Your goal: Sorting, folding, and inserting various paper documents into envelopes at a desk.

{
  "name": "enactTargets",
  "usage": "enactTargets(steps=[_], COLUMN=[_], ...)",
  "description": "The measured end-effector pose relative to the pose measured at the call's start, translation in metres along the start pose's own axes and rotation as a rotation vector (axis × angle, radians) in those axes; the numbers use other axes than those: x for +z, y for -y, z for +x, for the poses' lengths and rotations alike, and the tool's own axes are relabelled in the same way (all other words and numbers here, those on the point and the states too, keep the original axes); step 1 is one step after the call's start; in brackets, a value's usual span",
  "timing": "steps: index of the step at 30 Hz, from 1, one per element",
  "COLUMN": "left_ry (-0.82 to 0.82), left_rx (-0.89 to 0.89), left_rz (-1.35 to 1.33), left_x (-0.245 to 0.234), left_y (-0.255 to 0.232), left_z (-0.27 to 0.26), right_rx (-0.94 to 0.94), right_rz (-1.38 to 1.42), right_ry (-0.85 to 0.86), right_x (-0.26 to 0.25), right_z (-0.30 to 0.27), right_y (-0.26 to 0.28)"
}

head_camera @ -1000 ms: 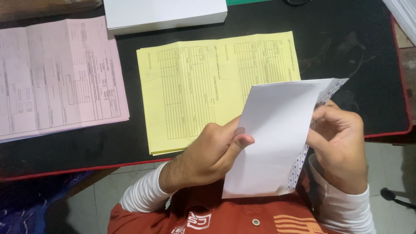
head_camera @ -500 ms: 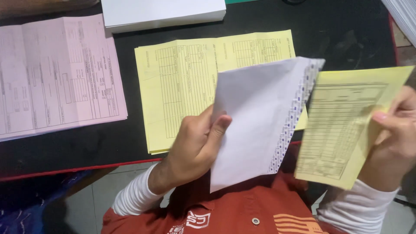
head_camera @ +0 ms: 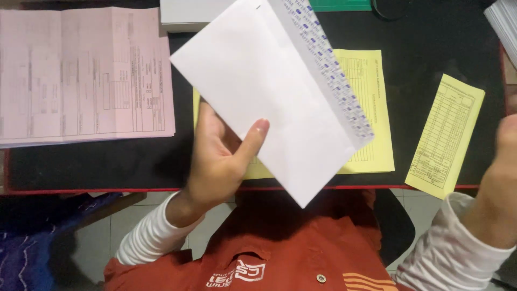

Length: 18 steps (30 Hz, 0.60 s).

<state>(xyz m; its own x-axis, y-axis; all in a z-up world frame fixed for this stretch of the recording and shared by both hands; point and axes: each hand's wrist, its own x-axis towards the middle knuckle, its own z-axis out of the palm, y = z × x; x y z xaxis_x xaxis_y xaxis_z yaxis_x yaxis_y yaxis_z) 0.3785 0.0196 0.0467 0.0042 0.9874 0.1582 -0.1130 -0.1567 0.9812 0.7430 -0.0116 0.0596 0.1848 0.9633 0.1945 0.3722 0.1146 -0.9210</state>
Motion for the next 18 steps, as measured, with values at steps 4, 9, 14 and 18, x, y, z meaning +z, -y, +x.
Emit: enactTargets(steps=[4, 9, 14, 18], left_ry=[-0.003, -0.039, -0.156, -0.150], left_rx=[-0.061, -0.044, 0.000, 0.010], left_rz=[-0.348, -0.427, -0.459, -0.523], left_x=[0.018, 0.021, 0.021, 0.019], left_y=[0.013, 0.011, 0.005, 0.011], left_z=[-0.009, -0.015, -0.013, -0.010], right_rx=[-0.035, 0.147, 0.352, 0.400], right_rz=[0.075, 0.107, 0.014, -0.147], right_ry=[0.220, 0.298, 0.394, 0.381], right_x=[0.078, 0.101, 0.105, 0.121], right_z=[-0.014, -0.005, 0.010, 0.038], right_y=[0.051, 0.081, 0.094, 0.114])
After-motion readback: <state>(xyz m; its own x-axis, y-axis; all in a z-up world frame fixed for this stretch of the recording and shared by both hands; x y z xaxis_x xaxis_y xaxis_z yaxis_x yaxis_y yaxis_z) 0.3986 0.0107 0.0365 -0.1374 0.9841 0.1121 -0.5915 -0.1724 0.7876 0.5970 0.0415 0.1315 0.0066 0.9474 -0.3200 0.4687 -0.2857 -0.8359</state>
